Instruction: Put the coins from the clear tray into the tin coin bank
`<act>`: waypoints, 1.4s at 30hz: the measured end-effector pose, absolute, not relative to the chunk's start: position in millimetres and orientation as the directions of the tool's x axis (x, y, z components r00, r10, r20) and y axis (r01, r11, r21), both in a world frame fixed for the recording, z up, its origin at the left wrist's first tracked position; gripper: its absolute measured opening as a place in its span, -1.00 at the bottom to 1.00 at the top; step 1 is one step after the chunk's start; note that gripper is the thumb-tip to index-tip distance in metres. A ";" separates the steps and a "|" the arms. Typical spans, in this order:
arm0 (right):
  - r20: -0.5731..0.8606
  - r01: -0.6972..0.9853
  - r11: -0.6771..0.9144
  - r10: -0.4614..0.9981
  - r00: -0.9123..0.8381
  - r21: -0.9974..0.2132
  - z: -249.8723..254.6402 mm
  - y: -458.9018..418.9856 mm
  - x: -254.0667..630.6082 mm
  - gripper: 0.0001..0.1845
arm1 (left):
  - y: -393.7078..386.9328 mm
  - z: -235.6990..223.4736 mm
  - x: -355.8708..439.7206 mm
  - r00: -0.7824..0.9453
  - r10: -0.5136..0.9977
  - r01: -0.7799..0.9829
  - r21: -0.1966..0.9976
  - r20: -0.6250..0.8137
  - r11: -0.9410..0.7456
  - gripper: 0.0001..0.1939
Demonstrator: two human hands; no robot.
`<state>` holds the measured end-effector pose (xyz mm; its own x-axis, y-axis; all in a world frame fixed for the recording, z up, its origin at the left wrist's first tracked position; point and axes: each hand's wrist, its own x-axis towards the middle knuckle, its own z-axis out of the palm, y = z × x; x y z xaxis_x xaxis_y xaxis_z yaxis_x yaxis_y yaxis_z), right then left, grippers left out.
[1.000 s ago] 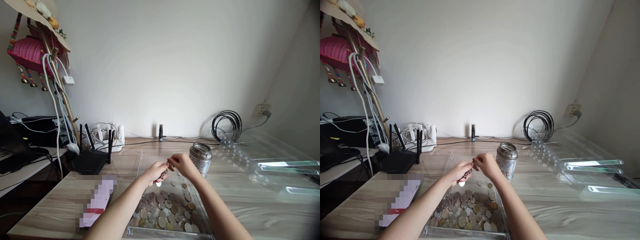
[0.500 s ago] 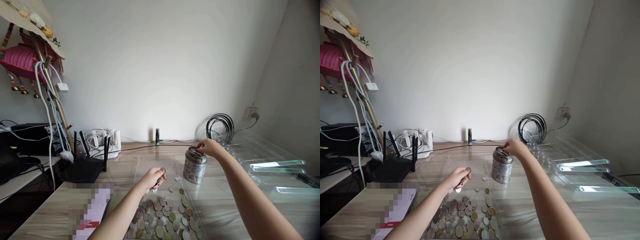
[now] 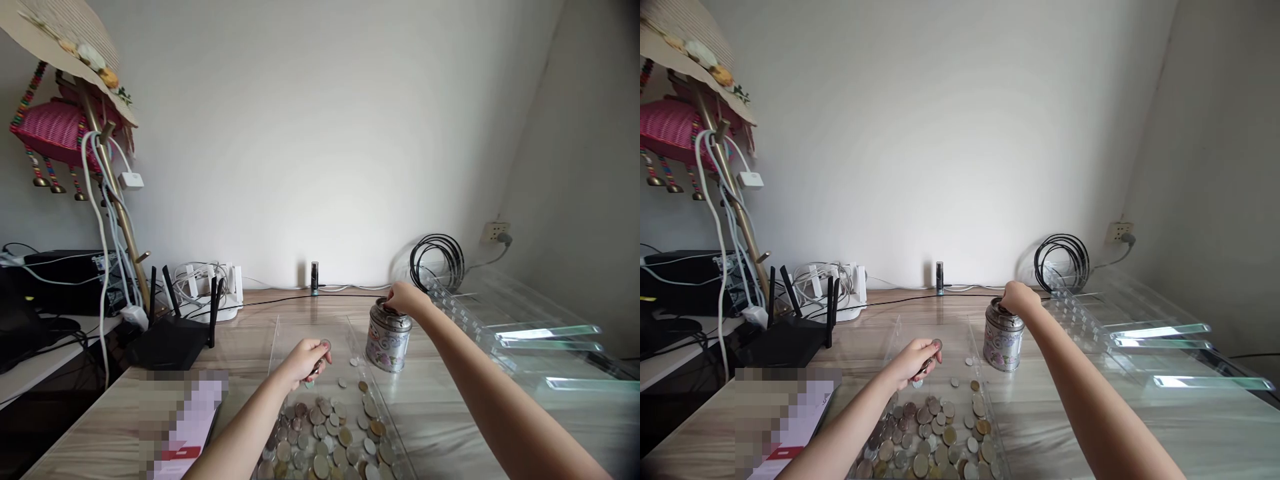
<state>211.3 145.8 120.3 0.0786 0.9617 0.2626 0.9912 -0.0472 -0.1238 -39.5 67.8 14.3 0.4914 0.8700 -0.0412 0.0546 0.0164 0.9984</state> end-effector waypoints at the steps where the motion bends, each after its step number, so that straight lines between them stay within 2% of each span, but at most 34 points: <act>1: 0.258 0.991 -0.059 0.962 0.087 -0.117 120.0 144.7 209.3 -0.90 | 67.6 14.3 -39.4 0.491 0.870 0.054 0.998 -0.040 0.016 -0.62; 5: 0.217 0.993 -0.073 0.972 0.091 -0.091 121.2 141.5 202.6 -0.86 | 67.8 14.8 -39.5 0.476 0.878 0.047 0.999 -0.042 0.022 -0.64; 8: 0.224 0.995 0.018 0.975 0.004 -0.095 122.7 142.4 205.5 -0.85 | 68.2 15.4 -39.8 0.461 0.886 0.045 0.998 -0.054 0.037 -0.65; 11: 0.314 0.987 0.139 0.943 -0.108 -0.078 119.2 143.4 211.9 -0.84 | 68.0 15.9 -40.1 0.449 0.891 0.047 0.998 -0.065 0.049 -0.65; 14: 0.394 0.980 0.195 0.905 -0.163 -0.043 110.6 140.8 216.4 -0.84 | 67.2 16.6 -40.5 0.450 0.890 0.041 0.997 -0.074 0.062 -0.64; 20: 0.438 0.971 0.225 0.883 -0.171 -0.075 103.7 128.0 223.7 -0.75 | 65.5 19.7 -41.9 0.445 0.893 0.015 0.998 -0.068 0.069 -0.65; 23: 0.556 0.959 0.266 0.814 -0.167 -0.100 110.7 115.2 220.0 -0.70 | 66.0 19.2 -42.9 0.431 0.899 -0.003 0.996 -0.076 0.086 -0.64; 25: 0.682 0.949 0.282 0.723 -0.114 -0.140 114.9 103.1 207.8 -0.67 | 67.2 17.6 -43.6 0.437 0.897 -0.034 0.996 -0.064 0.088 -0.62; 27: 0.725 0.923 0.331 0.683 -0.090 -0.197 114.7 90.4 186.3 -0.65 | 68.7 15.5 -44.2 0.450 0.892 -0.066 0.994 -0.044 0.082 -0.59; 29: 0.654 0.855 0.447 0.734 -0.183 -0.262 108.0 80.7 158.5 -0.65 | 70.4 14.0 -44.8 0.452 0.891 -0.088 0.992 -0.037 0.086 -0.57; 32: 0.447 0.699 0.593 0.791 -0.417 -0.399 88.0 77.5 118.2 -0.65 | 72.7 13.9 -45.9 0.432 0.901 -0.122 0.987 -0.044 0.107 -0.60; 34: 0.336 0.625 0.610 0.792 -0.511 -0.487 72.9 82.2 99.6 -0.62 | 73.8 14.8 -46.9 0.412 0.910 -0.166 0.980 -0.033 0.111 -0.63; 36: 0.290 0.584 0.599 0.791 -0.539 -0.548 60.5 88.2 89.1 -0.58 | 74.5 15.6 -47.8 0.400 0.916 -0.211 0.971 -0.022 0.115 -0.63; 38: 0.322 0.553 0.593 0.796 -0.512 -0.585 53.1 91.5 85.3 -0.57 | 75.0 15.5 -48.5 0.419 0.907 -0.228 0.962 -0.040 0.148 -0.59; 40: 0.423 0.536 0.607 0.795 -0.436 -0.588 52.6 90.5 87.8 -0.63 | 75.8 14.4 -49.0 0.462 0.883 -0.234 0.951 -0.076 0.204 -0.58; 42: 0.536 0.570 0.603 0.786 -0.308 -0.558 60.0 86.9 98.4 -0.68 | 77.0 12.7 -49.5 0.508 0.853 -0.242 0.931 -0.117 0.272 -0.67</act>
